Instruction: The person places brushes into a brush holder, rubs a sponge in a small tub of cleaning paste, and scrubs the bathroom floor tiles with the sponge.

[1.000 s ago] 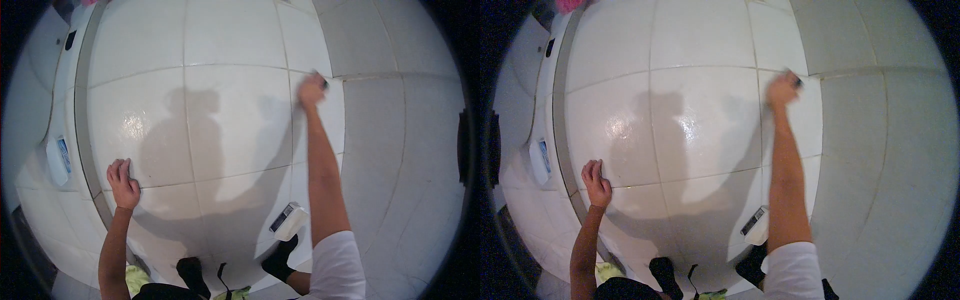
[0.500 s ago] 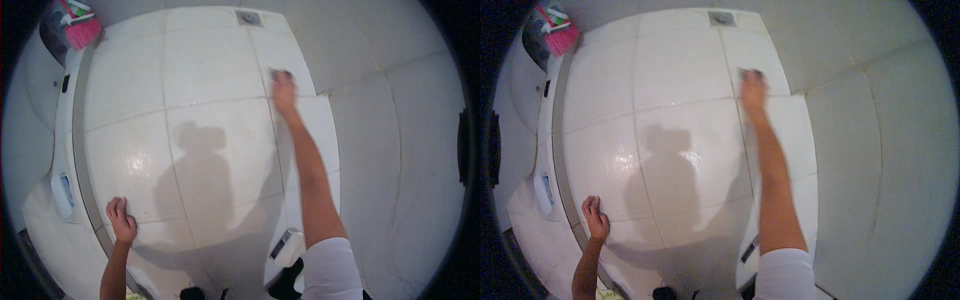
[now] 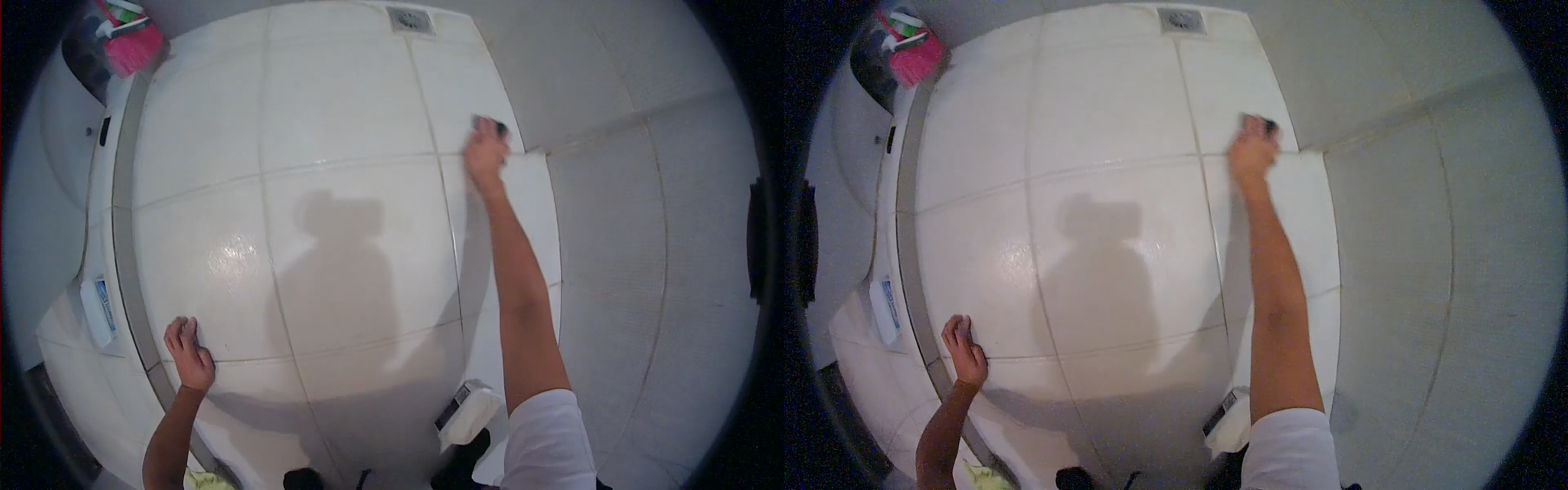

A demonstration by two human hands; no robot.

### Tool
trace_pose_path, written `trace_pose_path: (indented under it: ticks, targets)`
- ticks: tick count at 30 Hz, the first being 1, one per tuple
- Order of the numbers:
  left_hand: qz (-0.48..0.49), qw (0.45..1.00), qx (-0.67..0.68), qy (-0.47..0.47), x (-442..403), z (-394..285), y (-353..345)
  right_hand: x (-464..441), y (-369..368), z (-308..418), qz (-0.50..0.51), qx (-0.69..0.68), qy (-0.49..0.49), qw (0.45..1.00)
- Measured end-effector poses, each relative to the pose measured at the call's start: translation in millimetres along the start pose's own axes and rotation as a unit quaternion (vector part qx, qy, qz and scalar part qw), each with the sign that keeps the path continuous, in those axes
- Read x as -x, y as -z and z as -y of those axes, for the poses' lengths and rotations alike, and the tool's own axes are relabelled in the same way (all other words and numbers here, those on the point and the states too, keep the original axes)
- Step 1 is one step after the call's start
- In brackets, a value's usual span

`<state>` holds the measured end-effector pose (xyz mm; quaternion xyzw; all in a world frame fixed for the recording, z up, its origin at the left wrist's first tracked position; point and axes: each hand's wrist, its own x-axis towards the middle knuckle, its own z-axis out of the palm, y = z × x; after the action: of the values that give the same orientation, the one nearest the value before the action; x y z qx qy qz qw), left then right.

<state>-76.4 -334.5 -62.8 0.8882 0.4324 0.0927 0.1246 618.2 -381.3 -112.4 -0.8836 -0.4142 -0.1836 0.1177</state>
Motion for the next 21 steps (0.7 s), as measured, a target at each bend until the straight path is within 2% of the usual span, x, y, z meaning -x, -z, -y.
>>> trace_pose_path:
  ticks: [2,3,5,6,8,10,12,13,14,15,17,18,19,20,21]
  targets:
    - [-0.004,1.0,-0.007,-0.002,-4,-2,0,13,24,66,0.073,-0.157,0.087,0.981]
    - [-0.004,1.0,-0.009,-0.004,-5,0,3,17,24,61,0.071,-0.158,0.084,0.981]
    - [0.01,1.0,-0.018,-0.005,-5,1,0,16,31,43,0.06,-0.141,0.214,0.965]
    - [0.005,1.0,-0.016,-0.008,-6,-1,-1,1,35,23,0.083,-0.183,0.083,0.976]
    - [0.004,1.0,-0.004,0.007,-8,-4,2,-19,7,-29,0.077,-0.001,-0.044,0.996]
    - [-0.003,1.0,-0.005,-0.005,-9,-2,2,-27,14,15,0.137,-0.031,-0.157,0.978]
    - [-0.004,1.0,0.001,-0.021,-8,-2,1,5,-6,58,-0.015,-0.117,0.052,0.992]
    - [-0.007,1.0,-0.004,-0.026,-7,1,0,27,46,95,0.078,-0.121,0.102,0.984]
    - [-0.007,1.0,-0.011,-0.029,-5,4,-2,63,70,100,0.045,-0.143,0.185,0.971]
    - [-0.004,0.999,-0.006,-0.033,-5,4,-2,87,99,87,0.128,-0.202,0.189,0.952]
    - [0.001,1.0,-0.01,-0.015,-6,3,-1,136,130,24,0.182,-0.129,0.146,0.964]
    - [0.003,1.0,-0.003,-0.014,-6,1,-3,159,127,-22,0.108,-0.212,0.085,0.967]
    - [0.003,1.0,-0.016,-0.014,-7,1,-3,170,119,-70,0.087,-0.201,0.006,0.976]
    - [0.006,0.999,-0.032,-0.013,-7,2,-1,159,120,-98,0.107,-0.074,-0.037,0.991]
    - [0.0,0.999,-0.032,-0.026,-8,1,-1,147,105,-119,0.071,0.02,-0.043,0.996]
